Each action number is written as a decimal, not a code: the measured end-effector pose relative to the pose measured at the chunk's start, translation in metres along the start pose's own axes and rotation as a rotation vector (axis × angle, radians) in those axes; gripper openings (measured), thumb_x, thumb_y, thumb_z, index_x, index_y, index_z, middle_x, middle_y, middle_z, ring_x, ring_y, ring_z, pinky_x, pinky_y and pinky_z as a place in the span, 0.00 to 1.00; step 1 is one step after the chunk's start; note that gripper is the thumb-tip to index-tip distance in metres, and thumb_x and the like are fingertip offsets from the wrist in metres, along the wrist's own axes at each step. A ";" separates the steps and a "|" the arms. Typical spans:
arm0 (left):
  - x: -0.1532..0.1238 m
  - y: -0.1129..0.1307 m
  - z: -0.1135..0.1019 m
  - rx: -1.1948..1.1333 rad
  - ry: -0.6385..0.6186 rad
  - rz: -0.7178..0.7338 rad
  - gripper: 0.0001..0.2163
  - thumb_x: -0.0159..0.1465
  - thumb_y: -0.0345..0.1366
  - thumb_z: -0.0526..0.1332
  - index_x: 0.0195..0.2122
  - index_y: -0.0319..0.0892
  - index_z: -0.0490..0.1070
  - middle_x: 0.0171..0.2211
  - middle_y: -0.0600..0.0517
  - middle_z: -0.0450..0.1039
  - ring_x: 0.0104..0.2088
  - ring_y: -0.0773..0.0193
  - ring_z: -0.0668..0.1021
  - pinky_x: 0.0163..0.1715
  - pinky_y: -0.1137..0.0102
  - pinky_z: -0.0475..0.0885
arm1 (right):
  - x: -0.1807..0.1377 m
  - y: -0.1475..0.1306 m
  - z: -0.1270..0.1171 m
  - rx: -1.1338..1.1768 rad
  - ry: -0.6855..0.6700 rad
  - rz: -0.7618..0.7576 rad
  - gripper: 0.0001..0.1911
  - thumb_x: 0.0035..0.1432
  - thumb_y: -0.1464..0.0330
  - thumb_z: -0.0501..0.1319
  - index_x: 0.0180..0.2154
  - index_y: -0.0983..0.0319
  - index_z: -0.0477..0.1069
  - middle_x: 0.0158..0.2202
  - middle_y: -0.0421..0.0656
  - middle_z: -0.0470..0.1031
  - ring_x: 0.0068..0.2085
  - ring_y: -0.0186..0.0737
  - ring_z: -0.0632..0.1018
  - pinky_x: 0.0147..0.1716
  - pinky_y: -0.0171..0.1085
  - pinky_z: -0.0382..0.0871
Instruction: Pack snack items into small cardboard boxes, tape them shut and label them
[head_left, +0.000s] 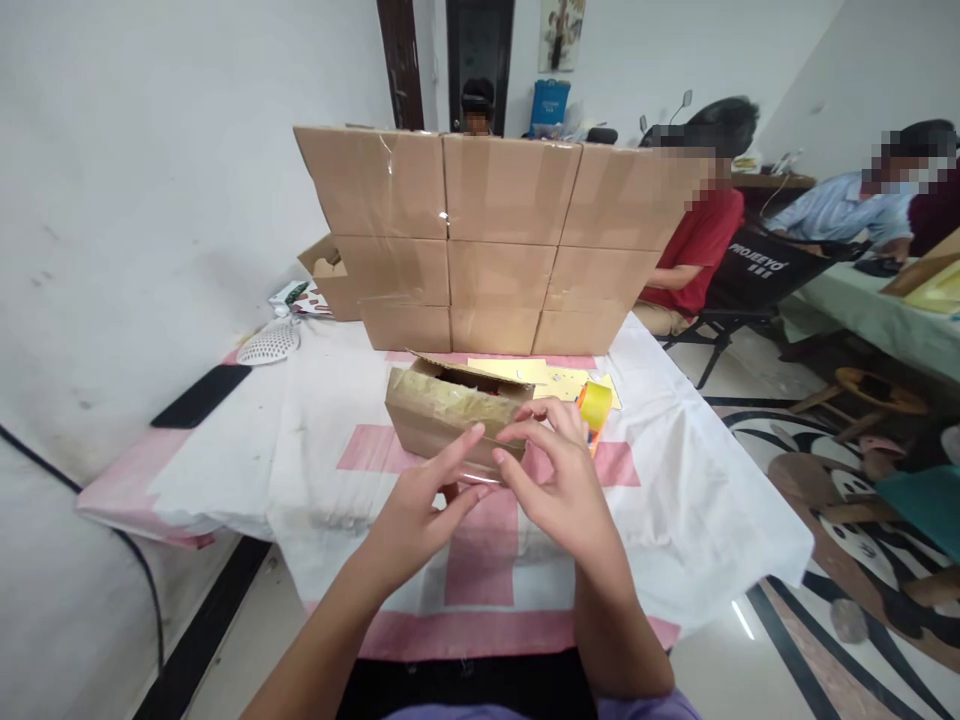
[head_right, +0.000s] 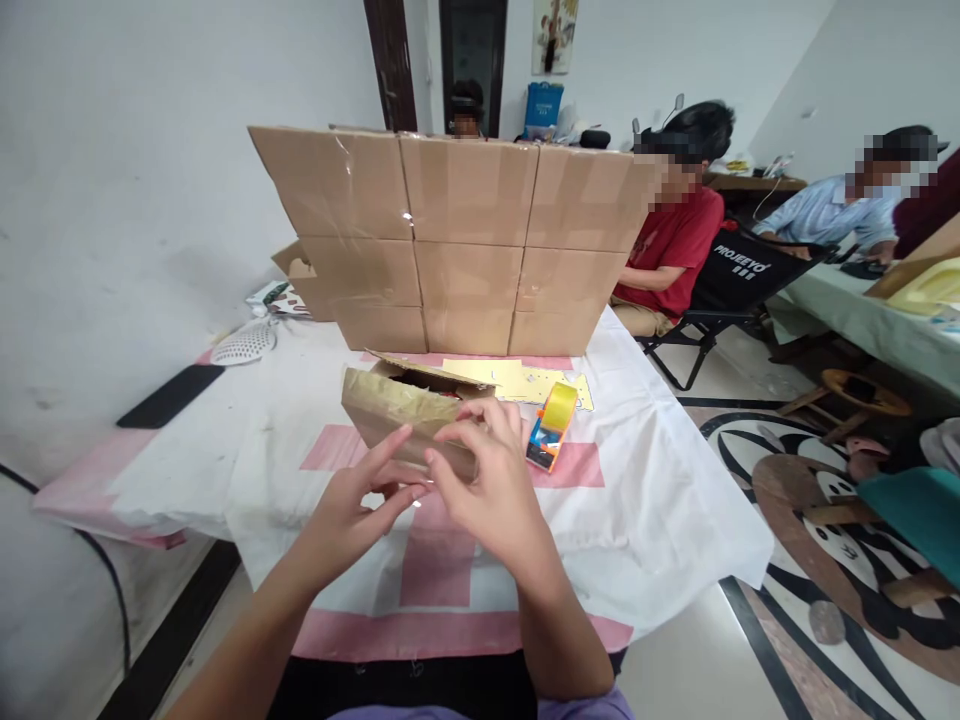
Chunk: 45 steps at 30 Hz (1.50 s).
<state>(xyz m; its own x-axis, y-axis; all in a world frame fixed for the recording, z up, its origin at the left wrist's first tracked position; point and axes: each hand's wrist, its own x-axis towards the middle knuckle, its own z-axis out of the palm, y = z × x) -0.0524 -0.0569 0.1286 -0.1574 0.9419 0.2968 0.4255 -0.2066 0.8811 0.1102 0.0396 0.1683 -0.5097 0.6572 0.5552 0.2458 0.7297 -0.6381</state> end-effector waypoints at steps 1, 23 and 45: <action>0.000 0.000 0.000 0.023 -0.007 0.032 0.26 0.69 0.41 0.61 0.68 0.49 0.63 0.38 0.49 0.83 0.29 0.65 0.78 0.32 0.69 0.76 | -0.001 0.001 -0.001 0.020 -0.015 0.012 0.06 0.63 0.64 0.64 0.42 0.55 0.76 0.46 0.45 0.73 0.51 0.50 0.72 0.53 0.51 0.66; -0.003 -0.006 0.005 0.093 0.061 -0.062 0.39 0.70 0.41 0.61 0.75 0.51 0.38 0.35 0.54 0.84 0.22 0.68 0.76 0.21 0.74 0.70 | -0.004 0.007 -0.004 0.682 0.253 0.107 0.14 0.62 0.70 0.66 0.49 0.54 0.70 0.32 0.37 0.75 0.31 0.34 0.71 0.32 0.36 0.67; 0.067 -0.038 -0.024 0.856 -0.111 0.143 0.32 0.68 0.58 0.57 0.66 0.43 0.67 0.69 0.46 0.62 0.71 0.46 0.62 0.70 0.48 0.58 | 0.041 0.056 -0.013 0.684 0.058 0.277 0.20 0.55 0.63 0.70 0.47 0.56 0.68 0.28 0.36 0.75 0.32 0.37 0.74 0.36 0.39 0.67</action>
<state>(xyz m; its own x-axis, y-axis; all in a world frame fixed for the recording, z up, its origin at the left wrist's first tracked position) -0.1001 0.0080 0.1240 0.0177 0.9516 0.3068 0.9644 -0.0972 0.2459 0.1139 0.1096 0.1620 -0.4546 0.8229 0.3410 -0.2193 0.2676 -0.9382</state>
